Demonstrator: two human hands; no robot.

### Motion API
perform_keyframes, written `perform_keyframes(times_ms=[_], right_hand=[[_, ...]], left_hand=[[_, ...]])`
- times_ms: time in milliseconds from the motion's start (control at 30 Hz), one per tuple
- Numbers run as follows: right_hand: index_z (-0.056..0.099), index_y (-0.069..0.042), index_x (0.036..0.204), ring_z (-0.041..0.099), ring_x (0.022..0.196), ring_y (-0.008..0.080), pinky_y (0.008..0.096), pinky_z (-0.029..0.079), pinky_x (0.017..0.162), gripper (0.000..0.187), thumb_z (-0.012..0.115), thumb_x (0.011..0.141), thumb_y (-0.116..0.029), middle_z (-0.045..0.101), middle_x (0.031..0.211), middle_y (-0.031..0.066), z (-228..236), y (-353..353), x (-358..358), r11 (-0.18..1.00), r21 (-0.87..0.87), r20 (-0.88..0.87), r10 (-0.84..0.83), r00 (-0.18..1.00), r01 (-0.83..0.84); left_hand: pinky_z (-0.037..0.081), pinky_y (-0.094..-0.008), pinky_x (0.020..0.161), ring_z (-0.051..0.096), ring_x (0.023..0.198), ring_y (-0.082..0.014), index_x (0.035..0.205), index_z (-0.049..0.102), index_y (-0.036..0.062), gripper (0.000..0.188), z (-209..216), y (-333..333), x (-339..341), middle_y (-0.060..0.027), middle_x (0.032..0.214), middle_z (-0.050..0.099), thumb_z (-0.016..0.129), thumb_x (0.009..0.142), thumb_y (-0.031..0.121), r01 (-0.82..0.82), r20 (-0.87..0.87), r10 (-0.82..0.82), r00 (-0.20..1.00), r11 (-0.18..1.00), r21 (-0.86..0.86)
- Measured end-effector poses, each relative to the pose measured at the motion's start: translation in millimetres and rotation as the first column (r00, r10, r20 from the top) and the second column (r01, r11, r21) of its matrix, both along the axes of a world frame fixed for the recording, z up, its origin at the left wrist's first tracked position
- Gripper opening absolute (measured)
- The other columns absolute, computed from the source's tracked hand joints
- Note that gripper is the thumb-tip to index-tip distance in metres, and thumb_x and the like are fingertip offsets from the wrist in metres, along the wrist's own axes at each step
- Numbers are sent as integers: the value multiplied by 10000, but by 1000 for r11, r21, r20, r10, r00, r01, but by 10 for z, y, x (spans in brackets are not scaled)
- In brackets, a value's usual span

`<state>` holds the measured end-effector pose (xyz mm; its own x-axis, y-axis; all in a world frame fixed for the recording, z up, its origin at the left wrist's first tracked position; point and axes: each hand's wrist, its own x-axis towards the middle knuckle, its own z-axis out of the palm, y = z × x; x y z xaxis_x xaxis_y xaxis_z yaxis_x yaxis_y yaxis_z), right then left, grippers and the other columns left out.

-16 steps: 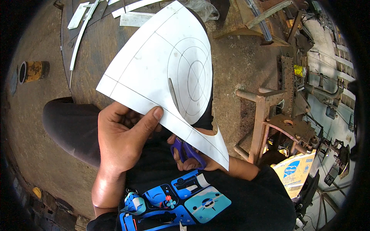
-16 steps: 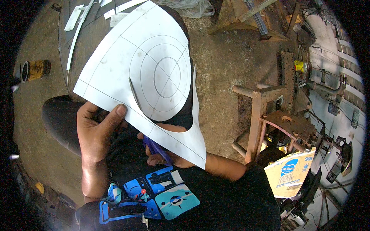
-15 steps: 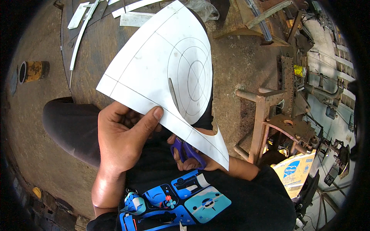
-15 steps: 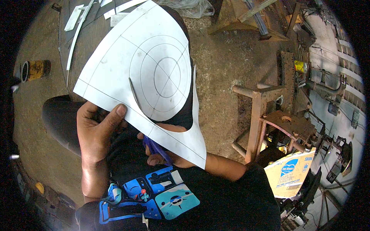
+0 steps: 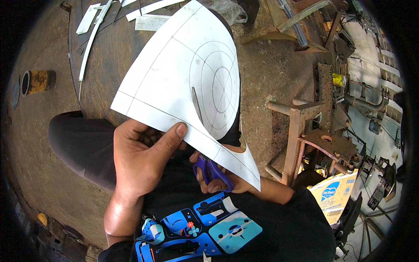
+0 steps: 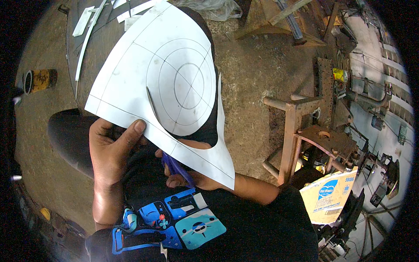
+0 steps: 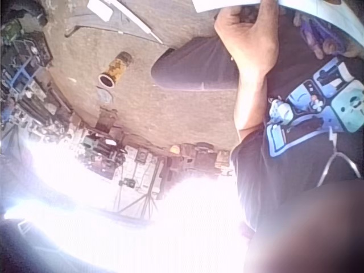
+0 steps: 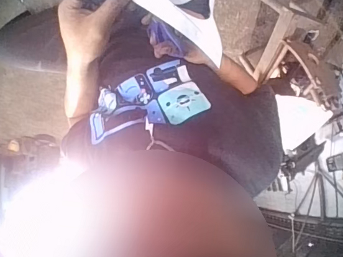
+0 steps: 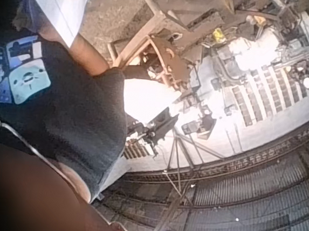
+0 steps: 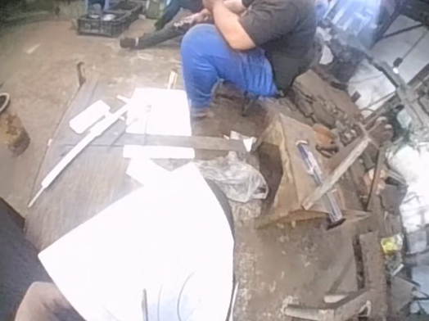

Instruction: The person picks up a sheet of paper with a drawn circular pattern and a pair of scissors, then cuts along the drawn lines to shape the paper. The person rotates the paper while cutting to follow the curves.

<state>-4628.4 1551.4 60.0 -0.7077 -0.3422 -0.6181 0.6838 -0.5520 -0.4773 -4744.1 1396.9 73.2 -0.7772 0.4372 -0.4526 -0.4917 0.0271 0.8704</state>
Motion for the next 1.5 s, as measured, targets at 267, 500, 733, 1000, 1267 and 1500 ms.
perform_keyframes(times_ms=[267,500,733,1000,1267,1500], right_hand=[[514,-49,1130,566,728,77,209,485,649,503,752,689,-79,587,794,18,-41,-3,21,1000,-8,43,6,999,-6],[508,-43,1139,575,721,84,208,495,642,490,735,706,-66,587,796,24,-77,-16,43,999,-46,58,-14,998,16],[510,-42,1142,581,719,84,206,500,641,477,723,716,-53,590,798,27,-71,-34,54,999,14,-61,-33,998,34],[520,-49,1127,572,702,77,207,486,629,484,745,701,-93,590,785,15,-100,-45,81,988,153,-150,14,989,9],[500,-20,1144,573,730,119,226,489,650,515,726,681,-17,583,830,60,-107,-38,77,996,88,-60,32,998,-26],[422,19,1205,594,777,217,276,510,711,594,662,672,125,573,917,146,-97,15,68,984,149,-124,121,985,-102]], left_hand=[[433,-175,491,582,576,-77,865,603,-60,141,-19,4,3,-86,666,629,645,805,61,11,-18,-11,1000,1000,11],[425,-175,488,575,566,-74,864,605,-55,133,-36,-1,24,-79,661,628,643,807,59,5,15,-5,1000,1000,-2],[420,-172,485,575,568,-71,864,604,-51,128,-30,5,19,-74,656,626,638,811,60,22,-7,-22,1000,1000,-8],[430,-175,499,572,570,-71,869,599,-49,127,-55,-6,62,-70,663,624,638,807,54,5,36,-4,999,1000,-7],[419,-194,583,553,645,-101,946,582,-55,397,-18,-72,-356,-84,782,617,657,782,299,-192,-31,193,981,981,22],[416,-194,560,556,604,-83,843,621,-62,208,-37,-56,-435,-70,702,628,700,755,109,-102,-168,78,983,985,-138]])
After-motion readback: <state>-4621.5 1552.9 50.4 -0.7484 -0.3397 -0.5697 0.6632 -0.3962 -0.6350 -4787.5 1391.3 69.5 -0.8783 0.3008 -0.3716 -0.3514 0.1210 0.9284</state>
